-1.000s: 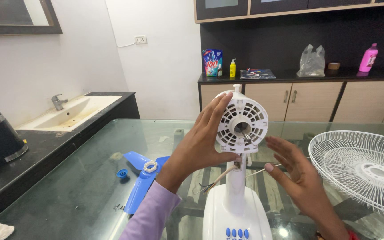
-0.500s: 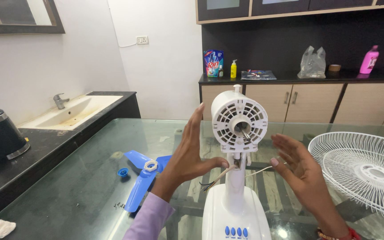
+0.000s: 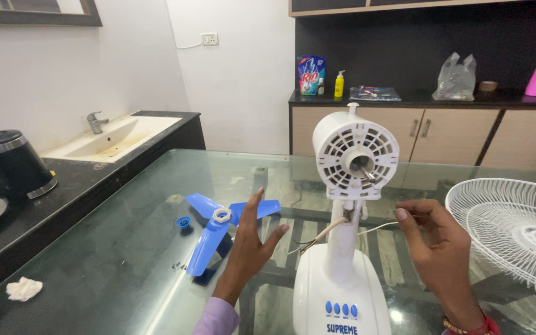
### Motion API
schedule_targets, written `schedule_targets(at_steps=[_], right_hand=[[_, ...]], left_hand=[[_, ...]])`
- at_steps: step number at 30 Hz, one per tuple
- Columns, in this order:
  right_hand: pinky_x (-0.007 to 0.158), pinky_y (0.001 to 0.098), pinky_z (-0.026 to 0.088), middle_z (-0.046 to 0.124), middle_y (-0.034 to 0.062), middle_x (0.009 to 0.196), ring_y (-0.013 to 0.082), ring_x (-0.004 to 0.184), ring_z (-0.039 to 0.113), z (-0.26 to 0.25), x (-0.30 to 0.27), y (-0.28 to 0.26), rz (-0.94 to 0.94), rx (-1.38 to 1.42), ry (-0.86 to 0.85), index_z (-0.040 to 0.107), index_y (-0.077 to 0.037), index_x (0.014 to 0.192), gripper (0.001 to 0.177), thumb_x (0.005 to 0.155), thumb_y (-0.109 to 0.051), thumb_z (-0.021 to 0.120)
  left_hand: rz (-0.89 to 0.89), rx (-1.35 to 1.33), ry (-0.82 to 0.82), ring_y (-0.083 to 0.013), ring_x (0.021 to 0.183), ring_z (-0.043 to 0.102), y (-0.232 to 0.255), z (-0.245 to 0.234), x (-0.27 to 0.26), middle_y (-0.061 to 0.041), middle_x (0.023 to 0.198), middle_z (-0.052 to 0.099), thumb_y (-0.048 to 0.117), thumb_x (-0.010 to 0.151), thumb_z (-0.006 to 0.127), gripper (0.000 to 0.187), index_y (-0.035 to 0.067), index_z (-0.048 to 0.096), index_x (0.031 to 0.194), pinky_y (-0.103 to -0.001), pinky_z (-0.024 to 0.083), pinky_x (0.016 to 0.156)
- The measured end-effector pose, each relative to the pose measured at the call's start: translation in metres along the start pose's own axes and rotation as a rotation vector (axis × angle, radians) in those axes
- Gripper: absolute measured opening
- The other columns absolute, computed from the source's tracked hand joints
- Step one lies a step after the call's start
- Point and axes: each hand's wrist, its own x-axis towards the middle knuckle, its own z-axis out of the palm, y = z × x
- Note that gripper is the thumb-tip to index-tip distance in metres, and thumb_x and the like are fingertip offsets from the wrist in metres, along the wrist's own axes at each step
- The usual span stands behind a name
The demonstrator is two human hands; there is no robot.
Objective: The person uses a screwdriver to loosen and remove screws from the rear motor housing of a white table fan. They detach the housing, set it aside, and then repeatedly loosen and tighten the same screws without fully reassembling the fan.
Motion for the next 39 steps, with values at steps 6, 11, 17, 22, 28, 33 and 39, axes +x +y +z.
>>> schedule_targets(at_steps=[6, 11, 17, 22, 28, 33, 39], right_hand=[[0.070, 0.0245, 0.056, 0.074, 0.0064, 0.095, 0.0124, 0.080, 0.069, 0.031, -0.023, -0.023, -0.095, -0.032, -0.092, 0.072, 0.001, 0.103, 0.012, 0.092, -0.002, 0.070], [0.066, 0.0261, 0.057, 0.074, 0.0062, 0.089, 0.0142, 0.074, 0.072, 0.057, -0.044, -0.024, -0.170, -0.082, -0.230, 0.072, -0.002, 0.097, 0.010, 0.088, -0.004, 0.073], [0.053, 0.0274, 0.058, 0.076, 0.0054, 0.087, 0.0138, 0.074, 0.078, 0.086, -0.072, -0.001, -0.057, -0.077, -0.389, 0.072, -0.003, 0.093, 0.010, 0.084, -0.009, 0.074], [0.051, 0.0286, 0.056, 0.076, 0.0052, 0.085, 0.0139, 0.069, 0.075, 0.101, -0.093, 0.021, 0.023, -0.107, -0.463, 0.074, -0.005, 0.092, 0.011, 0.084, -0.013, 0.074], [0.050, 0.0294, 0.052, 0.076, 0.0026, 0.079, 0.0128, 0.061, 0.072, 0.103, -0.098, 0.035, 0.023, -0.149, -0.494, 0.076, -0.007, 0.091, 0.011, 0.084, -0.015, 0.074], [0.049, 0.0307, 0.049, 0.074, 0.0021, 0.078, 0.0128, 0.060, 0.069, 0.101, -0.103, 0.033, -0.040, -0.206, -0.521, 0.075, -0.007, 0.089, 0.010, 0.085, -0.016, 0.074], [0.049, 0.0296, 0.050, 0.075, 0.0015, 0.077, 0.0124, 0.060, 0.069, 0.100, -0.102, 0.032, -0.040, -0.185, -0.512, 0.075, -0.007, 0.088, 0.010, 0.085, -0.017, 0.074]], left_hand=[[-0.032, 0.180, 0.045, -0.0409, 0.140, 0.048, -0.031, -0.032, -0.033, -0.023, 0.148, 0.052, 0.023, 0.086, 0.079, 0.081, 0.004, 0.037, 0.153, -0.048, 0.040, 0.113], [-0.182, 0.292, 0.140, -0.0393, 0.128, 0.058, -0.062, -0.078, -0.058, -0.021, 0.135, 0.062, 0.020, 0.087, 0.076, 0.062, 0.005, 0.052, 0.142, -0.046, 0.047, 0.104], [-0.421, 0.391, 0.287, -0.0346, 0.118, 0.065, -0.113, -0.139, -0.092, -0.018, 0.126, 0.069, 0.015, 0.091, 0.069, 0.035, 0.003, 0.067, 0.124, -0.044, 0.050, 0.100], [-0.561, 0.445, 0.277, -0.0308, 0.113, 0.069, -0.145, -0.161, -0.120, -0.015, 0.119, 0.073, 0.013, 0.092, 0.067, 0.028, 0.004, 0.073, 0.118, -0.043, 0.052, 0.098], [-0.629, 0.482, 0.107, -0.0276, 0.103, 0.071, -0.163, -0.156, -0.128, -0.010, 0.115, 0.075, 0.021, 0.089, 0.072, 0.028, 0.010, 0.075, 0.114, -0.041, 0.055, 0.092], [-0.445, 0.647, 0.060, -0.0301, 0.110, 0.064, -0.171, -0.147, -0.125, -0.008, 0.113, 0.073, 0.022, 0.084, 0.075, 0.028, 0.014, 0.078, 0.111, -0.046, 0.049, 0.093], [-0.507, 0.707, -0.001, -0.0260, 0.108, 0.061, -0.175, -0.141, -0.121, -0.001, 0.104, 0.073, 0.023, 0.084, 0.074, 0.017, 0.019, 0.082, 0.099, -0.044, 0.045, 0.093]])
